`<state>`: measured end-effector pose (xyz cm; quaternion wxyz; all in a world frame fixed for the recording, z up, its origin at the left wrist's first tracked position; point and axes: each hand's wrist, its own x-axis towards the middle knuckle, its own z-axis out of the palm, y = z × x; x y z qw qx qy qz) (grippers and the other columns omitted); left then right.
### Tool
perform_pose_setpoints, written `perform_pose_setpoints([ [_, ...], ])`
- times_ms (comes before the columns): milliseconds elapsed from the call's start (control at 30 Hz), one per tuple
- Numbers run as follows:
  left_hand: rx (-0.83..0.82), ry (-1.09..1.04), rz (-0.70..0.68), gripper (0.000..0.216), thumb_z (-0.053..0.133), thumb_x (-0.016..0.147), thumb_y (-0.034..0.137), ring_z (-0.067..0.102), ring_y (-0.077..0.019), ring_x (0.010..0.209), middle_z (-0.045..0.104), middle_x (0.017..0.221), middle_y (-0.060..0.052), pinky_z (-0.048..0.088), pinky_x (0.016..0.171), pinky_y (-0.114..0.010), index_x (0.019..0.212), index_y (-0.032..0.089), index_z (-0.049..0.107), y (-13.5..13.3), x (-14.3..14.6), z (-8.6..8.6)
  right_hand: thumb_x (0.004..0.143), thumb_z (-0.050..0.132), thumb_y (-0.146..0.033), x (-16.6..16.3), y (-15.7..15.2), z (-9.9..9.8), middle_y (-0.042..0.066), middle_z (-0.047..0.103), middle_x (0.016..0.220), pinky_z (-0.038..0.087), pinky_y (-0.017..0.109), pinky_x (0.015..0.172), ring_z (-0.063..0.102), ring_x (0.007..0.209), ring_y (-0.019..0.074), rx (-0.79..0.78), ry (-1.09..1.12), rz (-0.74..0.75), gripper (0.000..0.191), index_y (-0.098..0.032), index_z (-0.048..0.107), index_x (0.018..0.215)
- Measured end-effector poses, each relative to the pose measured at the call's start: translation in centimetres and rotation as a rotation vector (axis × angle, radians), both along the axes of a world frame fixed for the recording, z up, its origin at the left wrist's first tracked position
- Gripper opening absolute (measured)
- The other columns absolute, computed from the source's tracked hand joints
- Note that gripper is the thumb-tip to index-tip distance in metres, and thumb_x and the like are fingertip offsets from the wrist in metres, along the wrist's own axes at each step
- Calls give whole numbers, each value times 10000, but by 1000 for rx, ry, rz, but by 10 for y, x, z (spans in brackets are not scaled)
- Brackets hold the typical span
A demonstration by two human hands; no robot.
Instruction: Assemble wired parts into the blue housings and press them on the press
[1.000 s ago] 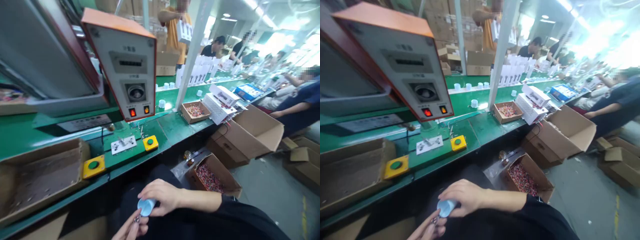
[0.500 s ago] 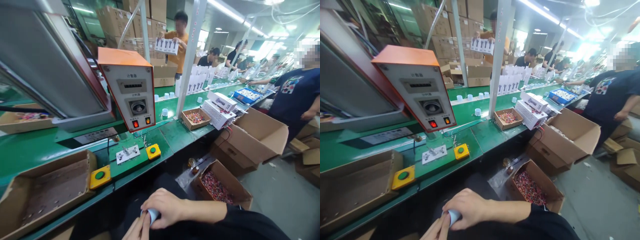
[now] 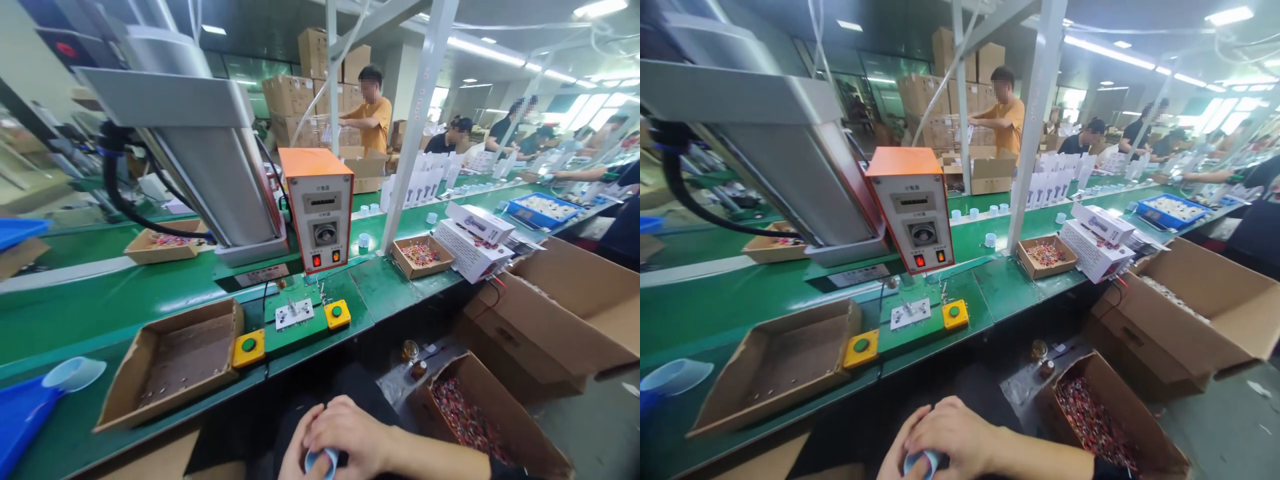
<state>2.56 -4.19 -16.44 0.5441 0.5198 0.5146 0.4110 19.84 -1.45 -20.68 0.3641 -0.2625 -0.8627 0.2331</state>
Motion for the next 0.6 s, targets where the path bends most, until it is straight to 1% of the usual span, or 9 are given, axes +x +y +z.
perform_pose_setpoints([
  [100, -28, -109, -11, 829, 814, 656, 780, 682, -415, 1271, 747, 1290, -156, 573, 1104, -493, 1292, 255, 731, -4, 3, -2, 858, 715, -483, 7, -4, 16, 61, 795, 1145, 443, 380, 1087, 748, 1133, 207, -14, -24, 33, 431, -272, 582, 1210],
  [200, -30, -161, -12, 921, 813, 638, 817, 686, -413, 1260, 752, 1264, -153, 574, 1098, -474, 1359, 256, 692, -10, 5, -12, 889, 678, -405, 14, -8, 36, 63, 776, 1226, 404, 382, 1136, 724, 1196, 193, 3, -18, 56, 437, -282, 563, 1292],
  [300, -6, -146, 0, 870, 786, 733, 764, 677, -397, 1277, 746, 1250, -151, 562, 1108, -471, 1429, 263, 633, -13, 6, -21, 901, 654, -348, 16, -6, 46, 64, 770, 1241, 412, 379, 1131, 711, 1225, 189, 23, -25, 57, 451, -281, 550, 1335],
  [367, 3, -130, -8, 858, 761, 812, 707, 682, -358, 1277, 731, 1278, -152, 539, 1130, -461, 1514, 261, 549, -11, 5, -20, 909, 653, -357, 16, -3, 50, 82, 768, 1239, 439, 386, 1109, 708, 1231, 199, 35, -29, 61, 471, -266, 543, 1357],
  [467, 36, -136, -167, 990, 811, 791, 668, 729, -305, 1170, 718, 1301, -170, 569, 1068, -437, 1596, 225, 442, 9, -8, -1, 939, 666, -388, 22, 7, 54, 116, 752, 1262, 496, 400, 1053, 708, 1214, 218, 80, -22, 56, 455, -247, 569, 1361],
  [500, 80, -116, -199, 997, 827, 760, 681, 745, -297, 1098, 724, 1280, -178, 600, 1000, -423, 1563, 196, 491, 23, -18, 9, 944, 681, -383, 26, 12, 56, 123, 744, 1274, 513, 413, 1039, 704, 1208, 230, 107, -16, 27, 435, -249, 593, 1348],
  [533, 143, -46, -147, 869, 758, 815, 699, 754, -276, 1007, 743, 1218, -176, 621, 919, -402, 1479, 166, 582, 40, -31, 20, 938, 704, -369, 32, 19, 58, 128, 735, 1289, 524, 438, 1032, 694, 1214, 251, 144, -8, -24, 420, -258, 617, 1334],
  [567, 203, 76, -40, 696, 632, 920, 678, 750, -253, 913, 768, 1123, -162, 627, 849, -384, 1363, 143, 666, 61, -49, 32, 918, 742, -366, 37, 28, 59, 129, 728, 1289, 539, 462, 1014, 690, 1201, 272, 177, 10, -94, 425, -271, 641, 1320],
  [600, 244, 259, 88, 567, 503, 1017, 592, 743, -240, 900, 780, 1062, -154, 617, 860, -376, 1267, 128, 712, 82, -68, 45, 893, 782, -374, 43, 39, 60, 125, 727, 1270, 554, 482, 992, 692, 1173, 287, 198, 34, -164, 443, -285, 660, 1309],
])
